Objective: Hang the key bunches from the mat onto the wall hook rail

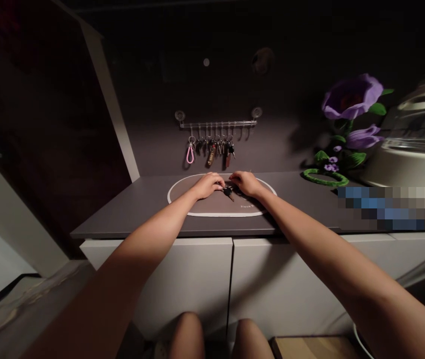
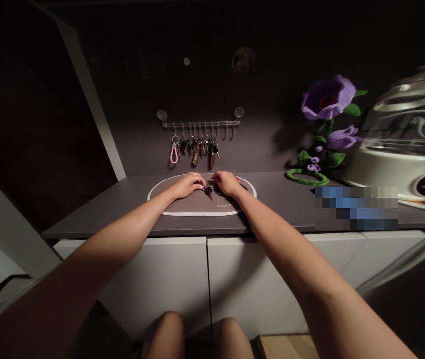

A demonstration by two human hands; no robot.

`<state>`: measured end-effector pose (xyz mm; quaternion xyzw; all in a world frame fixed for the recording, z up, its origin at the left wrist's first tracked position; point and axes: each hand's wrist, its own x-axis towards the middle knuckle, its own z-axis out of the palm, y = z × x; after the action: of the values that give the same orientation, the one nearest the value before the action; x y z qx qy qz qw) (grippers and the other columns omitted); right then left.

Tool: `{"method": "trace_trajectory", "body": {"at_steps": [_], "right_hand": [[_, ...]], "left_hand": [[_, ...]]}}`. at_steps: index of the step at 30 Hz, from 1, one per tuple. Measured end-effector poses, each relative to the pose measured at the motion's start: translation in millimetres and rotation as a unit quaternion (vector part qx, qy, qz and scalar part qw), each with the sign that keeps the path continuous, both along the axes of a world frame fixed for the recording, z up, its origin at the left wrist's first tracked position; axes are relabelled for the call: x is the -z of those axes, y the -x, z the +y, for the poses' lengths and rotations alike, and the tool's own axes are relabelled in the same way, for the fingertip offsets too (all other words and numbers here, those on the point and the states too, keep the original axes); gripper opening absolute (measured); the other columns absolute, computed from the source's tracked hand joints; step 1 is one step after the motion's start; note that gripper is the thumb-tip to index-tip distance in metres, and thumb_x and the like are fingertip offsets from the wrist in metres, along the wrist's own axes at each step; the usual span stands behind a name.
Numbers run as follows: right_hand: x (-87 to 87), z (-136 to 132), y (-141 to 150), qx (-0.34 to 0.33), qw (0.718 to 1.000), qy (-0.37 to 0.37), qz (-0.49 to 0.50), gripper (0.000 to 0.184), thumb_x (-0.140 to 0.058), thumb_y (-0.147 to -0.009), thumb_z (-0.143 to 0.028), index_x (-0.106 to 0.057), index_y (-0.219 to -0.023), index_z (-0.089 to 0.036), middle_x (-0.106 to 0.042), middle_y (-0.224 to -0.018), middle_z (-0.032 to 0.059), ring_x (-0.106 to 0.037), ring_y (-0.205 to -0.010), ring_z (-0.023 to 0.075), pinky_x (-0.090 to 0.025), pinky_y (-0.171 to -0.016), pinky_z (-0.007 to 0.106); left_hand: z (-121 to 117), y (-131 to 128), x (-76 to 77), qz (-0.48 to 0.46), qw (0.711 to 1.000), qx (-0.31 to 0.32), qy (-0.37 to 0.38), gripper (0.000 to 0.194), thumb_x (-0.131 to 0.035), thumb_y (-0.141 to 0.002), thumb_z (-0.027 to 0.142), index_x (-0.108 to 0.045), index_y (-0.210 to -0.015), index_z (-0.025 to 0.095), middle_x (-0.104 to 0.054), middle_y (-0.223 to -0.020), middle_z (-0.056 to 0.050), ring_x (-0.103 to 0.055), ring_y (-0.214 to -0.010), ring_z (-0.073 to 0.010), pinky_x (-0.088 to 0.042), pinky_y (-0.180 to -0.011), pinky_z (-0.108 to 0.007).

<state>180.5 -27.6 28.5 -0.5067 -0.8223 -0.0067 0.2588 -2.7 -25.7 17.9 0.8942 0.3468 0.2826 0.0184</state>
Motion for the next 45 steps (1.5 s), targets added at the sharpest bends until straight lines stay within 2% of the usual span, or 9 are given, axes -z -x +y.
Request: {"method": "trace_trajectory", "body": {"at_steps": [8,20,27,34,39,42,45], "right_hand": [[1.2,3,1,-0.004,1.000,-0.011,-0.018,0.024,-0.048,-0.082,-0.018,-0.066,-0.097,-0.016,-0.067,-0.099,0.0085,-0.061,-0.091,0.0181,-0.042,-0.078,0.024],[4.8,7,2,-0.011,1.000,-0.005,-0.016,0.023,-0.048,-0.082,-0.020,-0.067,-0.095,-0.016,-0.068,-0.097,0.0084,-0.062,-0.090,0.0182,-0.041,-0.078,0.024],[4.7,4,5,-0.002,1.000,-0.015,0.014,0.026,-0.046,-0.082,-0.020,-0.064,-0.101,-0.016,-0.067,-0.100,0.0089,-0.061,-0.093,0.0179,-0.041,-0.080,0.024],[5.0,3,7,-0.052,0.994,-0.044,0.080,0.026,-0.045,-0.084,-0.026,-0.061,-0.103,-0.018,-0.066,-0.100,0.0069,-0.059,-0.090,0.0166,-0.041,-0.080,0.026],[2.9,-5,11,-0.106,0.984,-0.024,0.139,0.034,-0.040,-0.085,-0.041,-0.060,-0.102,-0.018,-0.066,-0.093,0.0057,-0.059,-0.083,0.0150,-0.042,-0.077,0.027],[4.0,-8,14,-0.128,0.979,0.010,0.160,0.044,-0.052,-0.077,-0.047,-0.054,-0.110,-0.017,-0.065,-0.087,0.0045,-0.058,-0.077,0.0138,-0.043,-0.072,0.026],[6.7,-6,16,-0.136,0.979,0.012,0.152,0.051,-0.063,-0.070,-0.038,-0.050,-0.114,-0.016,-0.064,-0.082,0.0028,-0.057,-0.071,0.0123,-0.043,-0.069,0.025]], "left_hand": [[2,0,0.6,-0.008,1.000,-0.016,0.010,0.009,-0.052,-0.076,0.018,-0.060,-0.073,0.017,-0.060,-0.083,-0.004,-0.051,-0.083,-0.0166,-0.038,-0.081,-0.029],[6,3,0.9,-0.106,0.993,-0.049,0.021,0.012,-0.043,-0.079,0.016,-0.053,-0.072,0.016,-0.056,-0.073,-0.001,-0.049,-0.070,-0.0130,-0.038,-0.068,-0.025],[3,1,-4.6,-0.178,0.981,-0.080,0.008,0.011,-0.044,-0.077,0.012,-0.052,-0.070,0.015,-0.056,-0.076,-0.002,-0.050,-0.077,-0.0132,-0.038,-0.075,-0.025],[5,2,-8.8,-0.256,0.959,-0.119,-0.001,0.011,-0.047,-0.079,0.015,-0.052,-0.070,0.016,-0.057,-0.077,-0.002,-0.051,-0.078,-0.0132,-0.040,-0.076,-0.026],[2,1,-11.3,-0.261,0.957,-0.121,-0.014,0.012,-0.046,-0.080,0.016,-0.052,-0.070,0.016,-0.057,-0.079,-0.002,-0.051,-0.081,-0.0133,-0.039,-0.079,-0.026],[0,0,-12.3,-0.251,0.960,-0.123,-0.021,0.012,-0.045,-0.080,0.016,-0.051,-0.070,0.016,-0.056,-0.080,-0.003,-0.051,-0.082,-0.0135,-0.039,-0.079,-0.026],[0,0,-12.2,-0.240,0.963,-0.120,-0.032,0.012,-0.043,-0.081,0.016,-0.051,-0.071,0.017,-0.055,-0.079,-0.002,-0.050,-0.081,-0.0134,-0.039,-0.078,-0.026]]}}
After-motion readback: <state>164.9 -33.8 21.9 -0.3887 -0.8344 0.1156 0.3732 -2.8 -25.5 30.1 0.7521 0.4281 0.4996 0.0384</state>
